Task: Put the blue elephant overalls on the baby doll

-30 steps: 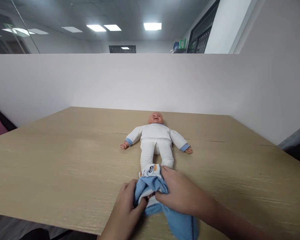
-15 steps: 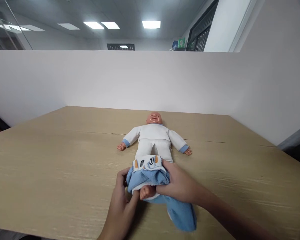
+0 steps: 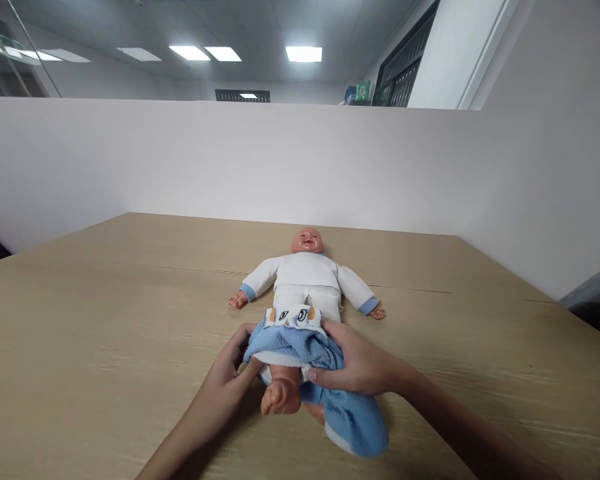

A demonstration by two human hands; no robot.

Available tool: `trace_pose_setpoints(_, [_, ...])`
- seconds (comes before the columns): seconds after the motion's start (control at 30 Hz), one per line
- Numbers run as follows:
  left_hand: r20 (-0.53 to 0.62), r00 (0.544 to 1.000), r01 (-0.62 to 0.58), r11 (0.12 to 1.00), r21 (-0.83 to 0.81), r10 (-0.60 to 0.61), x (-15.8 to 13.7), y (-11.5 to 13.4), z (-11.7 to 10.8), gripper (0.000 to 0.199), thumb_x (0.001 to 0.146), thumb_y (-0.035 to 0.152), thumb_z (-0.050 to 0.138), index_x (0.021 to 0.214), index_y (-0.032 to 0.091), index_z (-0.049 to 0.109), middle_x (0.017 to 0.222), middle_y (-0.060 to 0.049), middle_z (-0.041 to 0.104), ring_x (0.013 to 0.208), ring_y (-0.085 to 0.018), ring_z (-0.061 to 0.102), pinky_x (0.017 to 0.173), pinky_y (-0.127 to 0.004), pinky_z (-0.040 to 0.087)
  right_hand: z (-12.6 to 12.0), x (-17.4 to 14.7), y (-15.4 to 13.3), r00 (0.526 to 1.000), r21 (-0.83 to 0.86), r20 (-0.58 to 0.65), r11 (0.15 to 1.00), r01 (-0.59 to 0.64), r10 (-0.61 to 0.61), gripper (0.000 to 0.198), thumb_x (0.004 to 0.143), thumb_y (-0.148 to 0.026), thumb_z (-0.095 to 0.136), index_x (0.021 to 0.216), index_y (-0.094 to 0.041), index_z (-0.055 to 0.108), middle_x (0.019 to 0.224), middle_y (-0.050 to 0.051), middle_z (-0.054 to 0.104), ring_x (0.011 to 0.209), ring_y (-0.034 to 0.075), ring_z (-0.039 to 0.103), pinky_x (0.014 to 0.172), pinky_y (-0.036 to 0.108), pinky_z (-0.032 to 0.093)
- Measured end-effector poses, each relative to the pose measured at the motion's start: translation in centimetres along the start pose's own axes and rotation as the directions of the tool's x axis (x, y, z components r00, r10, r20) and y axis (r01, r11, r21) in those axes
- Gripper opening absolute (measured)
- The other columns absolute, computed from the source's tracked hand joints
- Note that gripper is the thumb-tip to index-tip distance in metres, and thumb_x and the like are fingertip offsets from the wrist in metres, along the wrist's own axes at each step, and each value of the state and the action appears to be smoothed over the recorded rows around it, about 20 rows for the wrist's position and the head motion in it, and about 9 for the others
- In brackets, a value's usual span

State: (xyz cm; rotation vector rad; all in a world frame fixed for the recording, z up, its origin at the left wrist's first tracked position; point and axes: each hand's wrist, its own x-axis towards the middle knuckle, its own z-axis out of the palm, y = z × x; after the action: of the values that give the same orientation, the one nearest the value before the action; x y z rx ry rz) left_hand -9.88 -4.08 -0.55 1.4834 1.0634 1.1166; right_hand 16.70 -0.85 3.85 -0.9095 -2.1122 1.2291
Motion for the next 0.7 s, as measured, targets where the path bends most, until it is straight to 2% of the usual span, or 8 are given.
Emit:
trace_pose_setpoints(0.1, [0.067, 0.997, 0.020, 0.999, 0.050, -0.023, 0.1, 0.8, -0.3, 0.029, 0.103, 0.049, 0.063, 0.117, 0.023, 0.060, 0.116, -0.006, 0.069, 0.114, -0.025, 0.063, 0.103, -0.035, 0.049, -0.1, -0.7, 0.8, 1.000, 0.052, -0.006, 0.999, -0.002, 0.002, 0.077, 0.091, -0.041, 0.083, 0.158, -0.021, 0.051, 0.150, 0.014, 0.063, 0.140, 0.034, 0.060, 0.122, 0.051, 0.045])
trace_pose_setpoints(0.2, [0.123, 0.991, 0.032, 0.994, 0.103, -0.045, 0.0, 1.3, -0.6, 0.032, 0.101, 0.049, 0.066, 0.121, 0.024, 0.061, 0.123, -0.007, 0.069, 0.120, -0.027, 0.062, 0.106, -0.037, 0.049, 0.2, -1.5, 1.8, 0.995, 0.049, -0.101, 0.999, 0.012, -0.007, 0.071, 0.093, -0.046, 0.081, 0.155, -0.022, 0.054, 0.152, 0.014, 0.060, 0.146, 0.034, 0.054, 0.127, 0.051, 0.039])
trace_pose_setpoints(0.37, [0.199, 0.978, 0.040, 0.989, 0.141, -0.068, -0.1, 0.4, -1.7, 0.047, 0.097, 0.049, 0.072, 0.136, 0.027, 0.057, 0.136, -0.011, 0.066, 0.127, -0.030, 0.062, 0.112, -0.044, 0.050, 0.2, -2.2, 4.3, 0.989, 0.150, -0.144, 0.986, 0.066, -0.045, 0.052, 0.096, -0.050, 0.076, 0.139, -0.022, 0.064, 0.146, 0.011, 0.062, 0.139, 0.030, 0.057, 0.123, 0.043, 0.042])
trace_pose_setpoints(0.43, [0.224, 0.973, 0.036, 0.994, 0.103, -0.059, 0.0, 0.0, -2.1, 0.061, 0.097, 0.050, 0.072, 0.149, 0.030, 0.048, 0.149, -0.013, 0.059, 0.136, -0.033, 0.059, 0.115, -0.049, 0.049, 0.0, -2.3, 5.3, 0.989, 0.220, -0.149, 0.975, 0.013, 0.021, 0.054, 0.094, -0.051, 0.078, 0.139, -0.023, 0.066, 0.146, 0.010, 0.063, 0.141, 0.030, 0.056, 0.125, 0.044, 0.039])
trace_pose_setpoints(0.5, [0.195, 0.980, 0.022, 0.996, 0.083, -0.038, 0.4, 0.1, -2.3, 0.064, 0.099, 0.052, 0.067, 0.155, 0.032, 0.043, 0.158, -0.015, 0.052, 0.141, -0.035, 0.056, 0.117, -0.051, 0.049, -0.2, -2.4, 6.0, 0.984, 0.302, -0.143, 0.951, -0.063, 0.110, 0.059, 0.090, -0.054, 0.081, 0.139, -0.023, 0.067, 0.144, 0.009, 0.065, 0.142, 0.033, 0.055, 0.126, 0.046, 0.036])
trace_pose_setpoints(0.6, [0.173, 0.985, -0.055, 0.976, 0.212, 0.017, 1.6, 1.6, -2.0, 0.059, 0.101, 0.051, 0.065, 0.155, 0.034, 0.048, 0.166, -0.013, 0.045, 0.151, -0.034, 0.047, 0.125, -0.051, 0.040, -0.3, -2.5, 6.5, 0.967, 0.422, -0.123, 0.894, -0.153, 0.224, 0.077, 0.081, -0.064, 0.085, 0.142, -0.023, 0.063, 0.144, 0.010, 0.065, 0.142, 0.036, 0.056, 0.123, 0.050, 0.039])
trace_pose_setpoints(0.67, [0.270, 0.961, -0.154, 0.925, 0.347, 0.059, 2.9, 3.4, -1.4, 0.058, 0.099, 0.050, 0.070, 0.153, 0.034, 0.055, 0.167, -0.010, 0.046, 0.156, -0.033, 0.040, 0.131, -0.049, 0.032, -0.2, -2.5, 6.6, 0.960, 0.461, -0.109, 0.868, -0.181, 0.258, 0.087, 0.075, -0.067, 0.087, 0.144, -0.023, 0.060, 0.146, 0.012, 0.063, 0.140, 0.036, 0.057, 0.120, 0.050, 0.044])
trace_pose_setpoints(0.7, [0.336, 0.939, -0.211, 0.897, 0.390, 0.075, 3.7, 4.4, -1.1, 0.057, 0.097, 0.050, 0.072, 0.150, 0.033, 0.060, 0.163, -0.010, 0.051, 0.155, -0.033, 0.041, 0.129, -0.048, 0.033, -0.2, -2.5, 6.6, 0.962, 0.466, -0.096, 0.866, -0.183, 0.255, 0.088, 0.074, -0.068, 0.088, 0.144, -0.022, 0.059, 0.146, 0.012, 0.063, 0.138, 0.036, 0.059, 0.117, 0.049, 0.047])
